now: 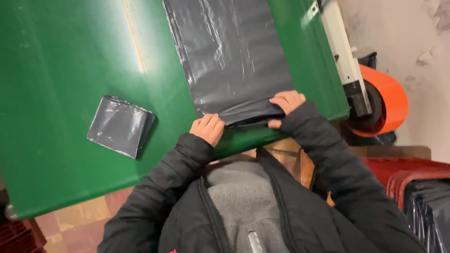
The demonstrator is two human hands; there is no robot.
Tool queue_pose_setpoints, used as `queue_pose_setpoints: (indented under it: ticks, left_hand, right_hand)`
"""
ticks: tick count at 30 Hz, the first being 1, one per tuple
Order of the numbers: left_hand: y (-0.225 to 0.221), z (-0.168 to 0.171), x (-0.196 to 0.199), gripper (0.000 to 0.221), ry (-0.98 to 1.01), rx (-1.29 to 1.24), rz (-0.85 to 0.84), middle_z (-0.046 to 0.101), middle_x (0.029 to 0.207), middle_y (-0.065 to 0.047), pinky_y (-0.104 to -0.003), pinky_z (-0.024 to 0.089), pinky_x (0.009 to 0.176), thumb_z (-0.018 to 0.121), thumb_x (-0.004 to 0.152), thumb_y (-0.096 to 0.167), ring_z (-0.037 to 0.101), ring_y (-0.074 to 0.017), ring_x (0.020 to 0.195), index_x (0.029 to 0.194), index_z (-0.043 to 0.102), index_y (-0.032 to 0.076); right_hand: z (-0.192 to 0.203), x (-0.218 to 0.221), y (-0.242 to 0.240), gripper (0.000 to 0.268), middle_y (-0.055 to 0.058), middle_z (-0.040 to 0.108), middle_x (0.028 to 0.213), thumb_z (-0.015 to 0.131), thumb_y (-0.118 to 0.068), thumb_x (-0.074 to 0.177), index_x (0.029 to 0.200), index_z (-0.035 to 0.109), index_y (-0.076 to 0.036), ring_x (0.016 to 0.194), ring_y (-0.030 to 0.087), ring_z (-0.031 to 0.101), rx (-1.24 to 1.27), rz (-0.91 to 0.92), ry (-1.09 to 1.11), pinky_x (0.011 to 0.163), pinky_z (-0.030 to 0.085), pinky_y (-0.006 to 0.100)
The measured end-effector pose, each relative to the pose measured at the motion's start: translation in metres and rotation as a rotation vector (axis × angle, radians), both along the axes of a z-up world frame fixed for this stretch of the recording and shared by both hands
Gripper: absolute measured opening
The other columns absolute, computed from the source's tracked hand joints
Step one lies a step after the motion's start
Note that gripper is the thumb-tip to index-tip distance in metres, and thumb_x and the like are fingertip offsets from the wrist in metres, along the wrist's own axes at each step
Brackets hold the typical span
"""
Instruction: Folding black plastic bags on a conveyor belt and placing them in a red crate.
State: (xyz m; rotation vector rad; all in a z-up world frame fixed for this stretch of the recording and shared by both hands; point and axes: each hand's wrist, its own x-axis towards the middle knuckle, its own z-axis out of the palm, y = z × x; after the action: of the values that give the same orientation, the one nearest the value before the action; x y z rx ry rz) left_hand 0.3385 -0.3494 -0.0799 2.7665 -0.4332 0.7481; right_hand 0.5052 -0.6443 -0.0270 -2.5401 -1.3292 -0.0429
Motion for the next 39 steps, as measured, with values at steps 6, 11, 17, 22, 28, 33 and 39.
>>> queue_pose_setpoints:
  ticks: [6, 11, 17, 22, 28, 33, 39]
  left_hand:
    - [0.015, 0.048, -0.013, 0.01, 0.32, -0.286, -0.016, 0.069, 0.087, -0.006, -0.043, 0.053, 0.072, 0.072, 0.087, 0.019, 0.068, -0.0291, 0.084, 0.093, 0.067, 0.012]
    - [0.057, 0.12, -0.002, 0.018, 0.936, -0.787, -0.197, 0.072, 0.074, -0.007, -0.034, 0.053, 0.061, 0.074, 0.087, 0.027, 0.067, -0.0207, 0.066, 0.098, 0.075, 0.013]
    - [0.141, 0.05, 0.136, 0.077, 0.787, -1.815, -0.222, 0.077, 0.092, -0.007, -0.029, 0.057, 0.084, 0.034, 0.098, 0.068, 0.073, -0.0167, 0.086, 0.095, 0.073, 0.002]
    - [0.174, -0.12, 0.171, 0.066, 0.648, -1.453, 0.391, 0.074, 0.093, -0.015, -0.045, 0.052, 0.067, 0.034, 0.086, 0.053, 0.067, -0.0351, 0.08, 0.116, 0.068, 0.005]
    - [0.139, -0.037, 0.177, 0.037, 0.422, -0.736, 0.725, 0.071, 0.095, -0.026, -0.057, 0.052, 0.078, 0.065, 0.095, 0.037, 0.065, -0.0498, 0.088, 0.115, 0.061, 0.006]
    - [0.117, 0.036, 0.176, 0.035, 0.609, -0.52, 0.853, 0.071, 0.095, -0.023, -0.058, 0.051, 0.079, 0.067, 0.096, 0.036, 0.065, -0.0477, 0.089, 0.112, 0.058, 0.006]
    - [0.068, 0.018, 0.185, 0.041, 0.302, -0.425, 0.337, 0.065, 0.116, -0.012, -0.046, 0.053, 0.086, 0.078, 0.088, 0.035, 0.062, -0.0355, 0.11, 0.116, 0.062, 0.01]
  right_hand:
    - [-0.018, -0.009, -0.066, 0.029, 0.004, 0.071, 0.097, 0.077, -0.018, 0.072, 0.1, 0.07, -0.017, 0.097, 0.027, 0.068, -0.087, 0.114, 0.026, 0.084, 0.049, 0.042]
    - [0.045, 0.027, -0.047, 0.02, 0.008, 0.071, 0.076, 0.074, -0.014, 0.075, 0.094, 0.072, -0.013, 0.067, 0.026, 0.069, 0.004, 0.089, 0.378, 0.065, 0.055, 0.038]
    - [0.107, 0.16, 0.083, 0.016, 0.009, 0.072, 0.089, 0.075, -0.021, 0.093, 0.103, 0.068, -0.01, 0.085, 0.028, 0.072, 0.171, 0.03, 0.252, 0.075, 0.055, 0.039]
    - [-0.004, 0.279, 0.157, 0.022, 0.009, 0.071, 0.101, 0.081, -0.026, 0.083, 0.1, 0.073, -0.014, 0.099, 0.031, 0.067, 0.117, -0.033, 0.114, 0.086, 0.053, 0.043]
    - [-0.026, 0.305, 0.194, 0.029, 0.007, 0.068, 0.11, 0.083, -0.027, 0.079, 0.102, 0.071, -0.016, 0.108, 0.031, 0.062, -0.021, -0.073, 0.12, 0.094, 0.05, 0.045]
    - [0.023, 0.282, 0.213, 0.054, 0.01, 0.066, 0.116, 0.087, -0.033, 0.071, 0.116, 0.065, -0.013, 0.112, 0.032, 0.057, -0.11, -0.046, 0.116, 0.096, 0.047, 0.046]
    - [0.016, 0.291, 0.239, 0.033, 0.007, 0.067, 0.113, 0.085, -0.039, 0.078, 0.099, 0.07, -0.019, 0.113, 0.031, 0.057, -0.667, 0.013, 0.064, 0.098, 0.043, 0.049]
